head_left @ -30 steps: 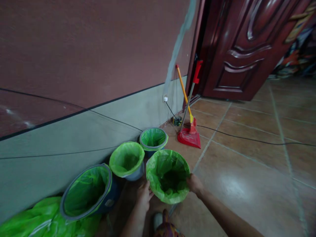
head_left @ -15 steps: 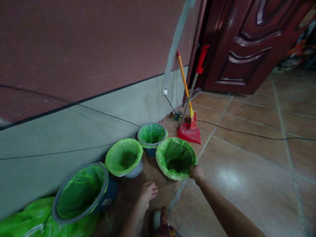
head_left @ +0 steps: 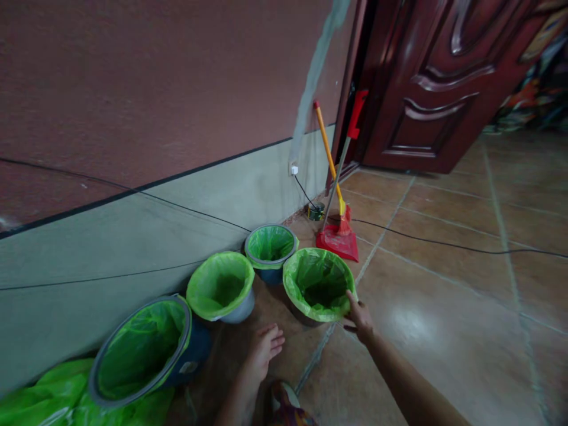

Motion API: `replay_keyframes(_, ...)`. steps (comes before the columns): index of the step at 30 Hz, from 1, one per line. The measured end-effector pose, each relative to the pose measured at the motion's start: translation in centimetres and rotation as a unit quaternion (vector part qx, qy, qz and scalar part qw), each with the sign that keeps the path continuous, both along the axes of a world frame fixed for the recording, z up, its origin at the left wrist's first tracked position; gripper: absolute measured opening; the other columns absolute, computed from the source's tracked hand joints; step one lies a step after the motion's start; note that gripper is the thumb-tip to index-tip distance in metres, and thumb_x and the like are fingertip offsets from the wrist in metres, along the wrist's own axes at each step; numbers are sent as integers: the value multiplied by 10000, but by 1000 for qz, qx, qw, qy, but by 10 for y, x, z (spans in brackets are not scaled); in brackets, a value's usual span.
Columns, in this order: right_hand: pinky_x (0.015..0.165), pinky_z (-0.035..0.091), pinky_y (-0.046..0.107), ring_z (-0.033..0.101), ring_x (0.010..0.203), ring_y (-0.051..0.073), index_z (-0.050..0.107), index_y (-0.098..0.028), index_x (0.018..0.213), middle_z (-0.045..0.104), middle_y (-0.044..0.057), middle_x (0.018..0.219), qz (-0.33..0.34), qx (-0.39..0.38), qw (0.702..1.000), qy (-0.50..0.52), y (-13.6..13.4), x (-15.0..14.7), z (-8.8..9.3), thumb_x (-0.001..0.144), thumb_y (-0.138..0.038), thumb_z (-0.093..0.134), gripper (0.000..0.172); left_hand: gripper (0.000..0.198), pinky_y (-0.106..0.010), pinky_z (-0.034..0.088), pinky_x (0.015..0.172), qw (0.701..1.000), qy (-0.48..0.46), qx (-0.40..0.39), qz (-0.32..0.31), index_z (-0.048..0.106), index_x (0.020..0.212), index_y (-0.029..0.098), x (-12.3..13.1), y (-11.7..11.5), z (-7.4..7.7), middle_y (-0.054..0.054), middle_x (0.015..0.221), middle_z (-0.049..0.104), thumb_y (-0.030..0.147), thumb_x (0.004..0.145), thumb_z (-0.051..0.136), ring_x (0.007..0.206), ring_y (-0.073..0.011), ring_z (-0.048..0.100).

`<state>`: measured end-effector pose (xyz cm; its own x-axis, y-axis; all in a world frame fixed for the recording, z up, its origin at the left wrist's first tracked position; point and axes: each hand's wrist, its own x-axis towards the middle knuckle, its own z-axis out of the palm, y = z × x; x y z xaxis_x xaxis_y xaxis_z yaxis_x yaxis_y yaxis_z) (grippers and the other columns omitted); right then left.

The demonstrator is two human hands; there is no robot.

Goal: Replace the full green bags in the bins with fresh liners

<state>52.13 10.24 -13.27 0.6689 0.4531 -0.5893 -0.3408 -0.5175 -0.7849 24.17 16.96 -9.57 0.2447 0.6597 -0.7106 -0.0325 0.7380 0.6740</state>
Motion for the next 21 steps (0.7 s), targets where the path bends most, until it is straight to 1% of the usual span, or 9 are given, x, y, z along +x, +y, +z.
replay_keyframes(1, 655, 582, 386, 677, 971, 286, 556, -219, 1185, 668, 147, 1087, 3, 2, 999, 46, -7, -15, -1, 785, -759, 509, 673, 252, -367, 531, 894, 1000, 0, -2, 2, 604, 1099, 132, -1, -2, -3, -194, 1172, 709, 217, 862, 603, 907, -212, 733)
replay_keyframes(3, 709, 582, 386, 661, 1048, 290, 559, -237, 1205, 662, 141, 1119, 23, 39, 991, 122, -14, -46, -4, 757, -758, 562, 688, 227, -348, 537, 856, 1000, 7, -10, 8, 614, 1074, 140, -6, -5, -9, -184, 1140, 720, 205, 857, 608, 886, -209, 737)
replay_keyframes(5, 741, 574, 368, 662, 1066, 275, 576, -238, 1188, 675, 126, 1127, 25, 74, 982, 170, -10, -70, -7, 764, -714, 598, 638, 190, -323, 539, 807, 999, 23, -20, 16, 621, 1034, 143, -14, -9, -13, -172, 1085, 733, 204, 854, 619, 841, -200, 740)
replay_keyframes(7, 747, 561, 333, 686, 1001, 239, 594, -221, 1145, 701, 101, 1081, 8, 110, 975, 192, 2, -84, -8, 806, -627, 605, 529, 163, -296, 537, 751, 998, 41, -28, 28, 620, 1006, 142, -25, -12, -14, -152, 1014, 743, 196, 853, 625, 778, -183, 734)
replay_keyframes(11, 700, 546, 294, 703, 756, 184, 610, -197, 1034, 730, 42, 864, -58, 140, 972, 178, 23, -87, -9, 849, -435, 597, 303, 137, -266, 530, 700, 997, 57, -32, 49, 620, 993, 149, -53, -18, -10, -107, 909, 750, 167, 857, 613, 725, -161, 724)
replay_keyframes(13, 704, 554, 299, 701, 724, 188, 615, -189, 993, 724, 34, 798, -74, 141, 972, 173, 25, -84, -12, 848, -397, 595, 254, 130, -268, 533, 714, 995, 61, -33, 65, 627, 982, 158, -70, -22, -9, -96, 886, 753, 167, 852, 622, 740, -166, 729)
replay_keyframes(15, 735, 565, 313, 706, 751, 201, 620, -175, 986, 724, 40, 784, -73, 149, 970, 177, 24, -82, -14, 843, -398, 602, 266, 115, -282, 539, 740, 994, 67, -35, 81, 634, 964, 167, -86, -26, -8, -88, 873, 755, 179, 850, 630, 748, -172, 733)
replay_keyframes(18, 773, 571, 332, 710, 831, 217, 619, -174, 1025, 731, 52, 832, -55, 144, 972, 178, 17, -82, -16, 817, -467, 626, 359, 99, -307, 543, 790, 992, 79, -42, 90, 642, 946, 189, -110, -31, -7, -75, 888, 759, 217, 852, 644, 775, -177, 736)
replay_keyframes(21, 794, 575, 330, 706, 943, 226, 608, -221, 1093, 728, 56, 929, -26, 117, 975, 185, 4, -93, -17, 778, -548, 641, 456, 96, -318, 542, 804, 989, 99, -47, 100, 638, 950, 199, -132, -35, 2, -73, 906, 759, 245, 866, 638, 793, -179, 734)
